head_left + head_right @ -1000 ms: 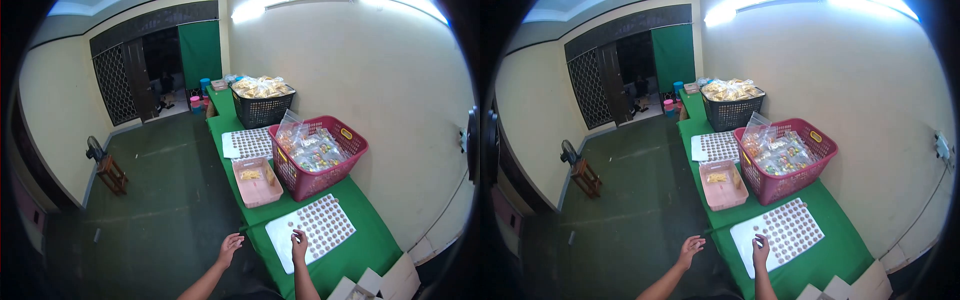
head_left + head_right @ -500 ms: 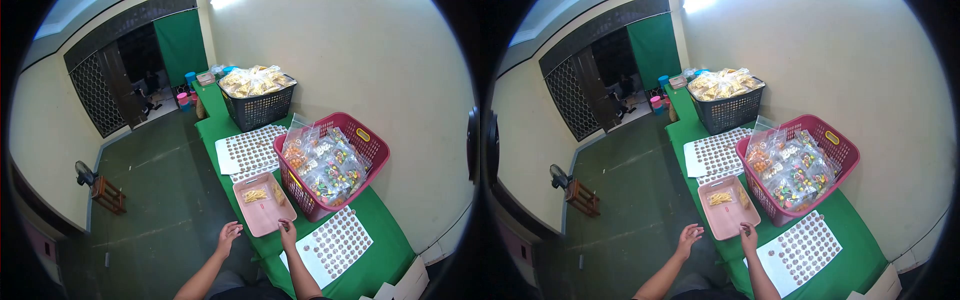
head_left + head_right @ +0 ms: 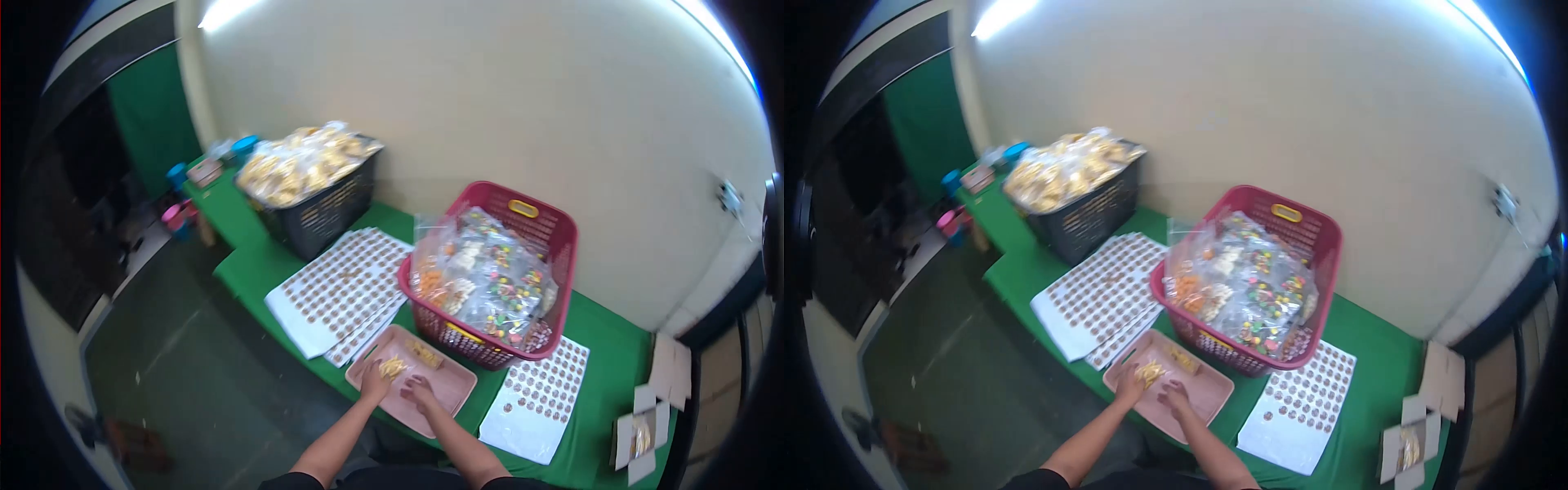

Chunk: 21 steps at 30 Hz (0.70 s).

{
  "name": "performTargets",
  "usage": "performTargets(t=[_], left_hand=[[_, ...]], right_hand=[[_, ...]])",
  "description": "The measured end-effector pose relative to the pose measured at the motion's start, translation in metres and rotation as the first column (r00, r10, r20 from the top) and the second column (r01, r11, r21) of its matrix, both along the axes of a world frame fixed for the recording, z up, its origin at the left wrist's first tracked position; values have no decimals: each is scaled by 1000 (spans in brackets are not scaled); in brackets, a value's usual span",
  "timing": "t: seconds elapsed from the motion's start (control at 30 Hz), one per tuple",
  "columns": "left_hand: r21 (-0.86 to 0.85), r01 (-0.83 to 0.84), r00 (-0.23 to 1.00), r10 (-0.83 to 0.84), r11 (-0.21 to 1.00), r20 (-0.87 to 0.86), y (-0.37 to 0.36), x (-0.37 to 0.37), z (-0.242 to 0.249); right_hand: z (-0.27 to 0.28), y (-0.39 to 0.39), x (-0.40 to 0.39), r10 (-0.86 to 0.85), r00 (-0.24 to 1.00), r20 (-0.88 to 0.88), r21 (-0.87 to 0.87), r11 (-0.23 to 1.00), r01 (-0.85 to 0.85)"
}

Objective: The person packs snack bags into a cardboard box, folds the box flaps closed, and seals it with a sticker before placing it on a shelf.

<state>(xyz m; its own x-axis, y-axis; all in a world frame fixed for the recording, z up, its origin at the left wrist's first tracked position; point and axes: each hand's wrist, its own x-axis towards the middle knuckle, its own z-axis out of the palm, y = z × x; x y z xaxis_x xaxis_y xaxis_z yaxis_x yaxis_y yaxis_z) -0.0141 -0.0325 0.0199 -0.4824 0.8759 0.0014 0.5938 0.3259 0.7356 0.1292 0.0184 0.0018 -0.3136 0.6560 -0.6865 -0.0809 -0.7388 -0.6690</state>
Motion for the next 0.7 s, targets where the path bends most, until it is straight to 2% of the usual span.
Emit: performTargets(t=[0.03, 0.07, 0.1, 0.13, 0.17, 0.2, 0.23, 0.27, 0.3, 0.37, 0.4, 0.43, 0.47, 0.5, 0.53, 0.57, 0.6, 0.63, 0.67, 0.7], left_hand=[[-118, 12, 996, -21, 993, -81, 13, -3, -19], [-159, 44, 994, -59, 986, -94, 16, -4, -32], [-199, 80, 989, -103, 977, -104, 22, -4, -36], [-337, 110, 962, -185, 935, -200, 25, 2, -8], [-237, 148, 936, -213, 960, -281, 22, 0, -27], [-196, 169, 942, -216, 966, -256, 17, 4, -26], [-289, 223, 946, -279, 931, -167, 14, 6, -8], [-292, 293, 921, -350, 910, -170, 15, 6, -9], [-265, 324, 920, -368, 908, -136, 15, 3, -17], [-231, 398, 896, -430, 888, -109, 18, 1, -26], [-158, 466, 861, -406, 870, 306, 23, 1, -29], [-71, 500, 665, -330, 863, 670, 30, 3, -30], [-16, 477, 544, -280, 879, 791, 30, 7, -32], [-49, 428, 464, -173, 902, 869, 28, 22, -4], [-99, 381, 373, -54, 919, 926, 22, 37, 22], [-93, 393, 376, -67, 915, 924, 24, 47, 15], [-39, 370, 433, -135, 928, 891, 22, 53, 0], [18, 345, 488, -196, 938, 851, 18, 61, -3], [19, 343, 492, -197, 939, 848, 12, 67, -7], [49, 336, 476, -215, 940, 853, 9, 76, -3]], right_hand=[[-16, -6, -7, -91, 993, -79, 4, 996, 92], [-29, -8, -13, -193, 969, -156, 13, 980, 198], [-32, -8, -23, -156, 988, 10, 80, 985, 154], [-32, -6, -32, -126, 975, 184, 120, 987, 105], [-31, -6, -33, -119, 972, 203, 133, 987, 93], [-32, -8, -33, -107, 969, 221, 138, 987, 77], [-36, -11, -33, -94, 965, 243, 206, 978, 44], [-40, -14, -30, -73, 960, 269, 266, 964, -1], [-31, -16, -22, -140, 954, 265, 269, 961, 66], [3, -23, -13, -181, 983, 14, 133, 975, 177], [16, -27, -8, -228, 974, 10, 148, 963, 224], [28, -29, 1, -199, 980, -5, 219, 956, 195], [37, -25, 13, -162, 987, -15, 295, 942, 159], [41, -23, 27, -185, 983, -19, 316, 931, 182], [43, -26, 41, -144, 965, 218, 572, 820, -7], [42, -32, 52, -163, 879, 448, 721, 647, -247], [39, -37, 58, -171, 881, 441, 725, 647, -237], [34, -40, 67, -358, 813, 459, 824, 512, -240], [29, -45, 75, -533, 726, 435, 893, 360, -270], [45, -53, 83, -494, 768, 408, 872, 460, -168]])
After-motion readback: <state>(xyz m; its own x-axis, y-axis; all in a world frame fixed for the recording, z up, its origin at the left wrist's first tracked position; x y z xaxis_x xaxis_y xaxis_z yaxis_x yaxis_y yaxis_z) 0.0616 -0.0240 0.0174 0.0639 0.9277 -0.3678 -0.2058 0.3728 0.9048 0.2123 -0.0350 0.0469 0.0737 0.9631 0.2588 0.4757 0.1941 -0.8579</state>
